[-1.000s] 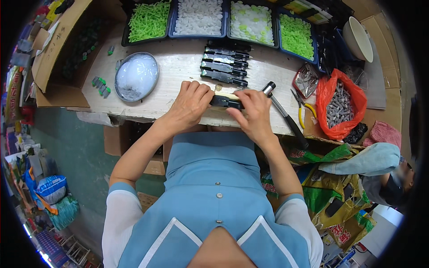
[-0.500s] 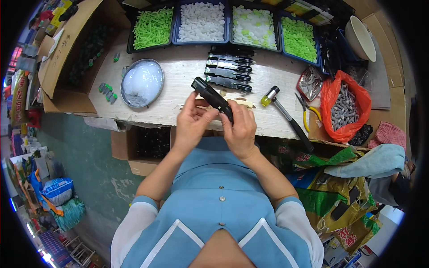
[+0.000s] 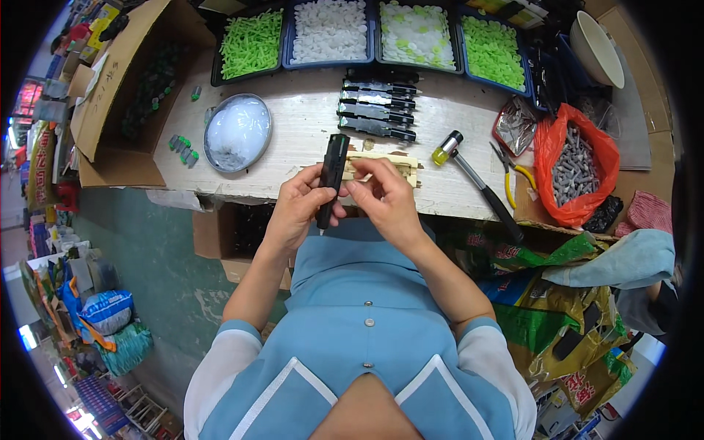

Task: Assembling small plastic components into a larger unit using an assembly jig and hand tools.

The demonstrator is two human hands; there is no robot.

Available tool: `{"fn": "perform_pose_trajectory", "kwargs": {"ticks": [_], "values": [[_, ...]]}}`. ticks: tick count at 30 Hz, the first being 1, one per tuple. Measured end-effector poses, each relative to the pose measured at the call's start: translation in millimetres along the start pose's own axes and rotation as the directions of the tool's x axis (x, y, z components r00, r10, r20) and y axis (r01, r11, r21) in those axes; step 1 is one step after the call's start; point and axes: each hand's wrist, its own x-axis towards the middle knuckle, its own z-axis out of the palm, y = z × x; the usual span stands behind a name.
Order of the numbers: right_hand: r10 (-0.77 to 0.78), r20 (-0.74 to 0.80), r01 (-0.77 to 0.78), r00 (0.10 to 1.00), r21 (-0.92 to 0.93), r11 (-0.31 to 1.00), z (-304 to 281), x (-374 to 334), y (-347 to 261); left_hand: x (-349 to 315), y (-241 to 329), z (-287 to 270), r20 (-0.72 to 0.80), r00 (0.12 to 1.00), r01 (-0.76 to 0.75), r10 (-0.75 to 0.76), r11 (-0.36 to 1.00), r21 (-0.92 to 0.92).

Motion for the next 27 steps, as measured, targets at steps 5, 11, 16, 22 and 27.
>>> {"fn": "perform_pose_trajectory", "kwargs": {"ticks": [5, 11, 16, 22, 27], "values": [[0.142, 0.042, -0.148, 0.989, 0.296, 0.944, 1, 7, 1, -5, -2, 5, -0.037, 0.999, 0.010, -0.001, 0.968, 0.250], [0.250, 0.084, -0.263, 0.965, 0.373, 0.890, 2, 6, -4, -2, -19, 11, 0.054, 0.868, -0.360, 0.494, 0.551, 0.753], [0.325, 0.025, -0.308, 0.945, 0.392, 0.867, 7, 6, -9, -5, -20, 17, 0.063, 0.870, -0.322, 0.489, 0.467, 0.824], [0.340, -0.026, -0.321, 0.940, 0.277, 0.906, 11, 9, 5, -3, -24, 17, 0.057, 0.884, -0.317, 0.463, 0.506, 0.802], [0.381, -0.015, -0.350, 0.924, 0.363, 0.864, 10, 8, -2, -2, -29, 16, 0.054, 0.884, -0.314, 0.465, 0.505, 0.804]]}}
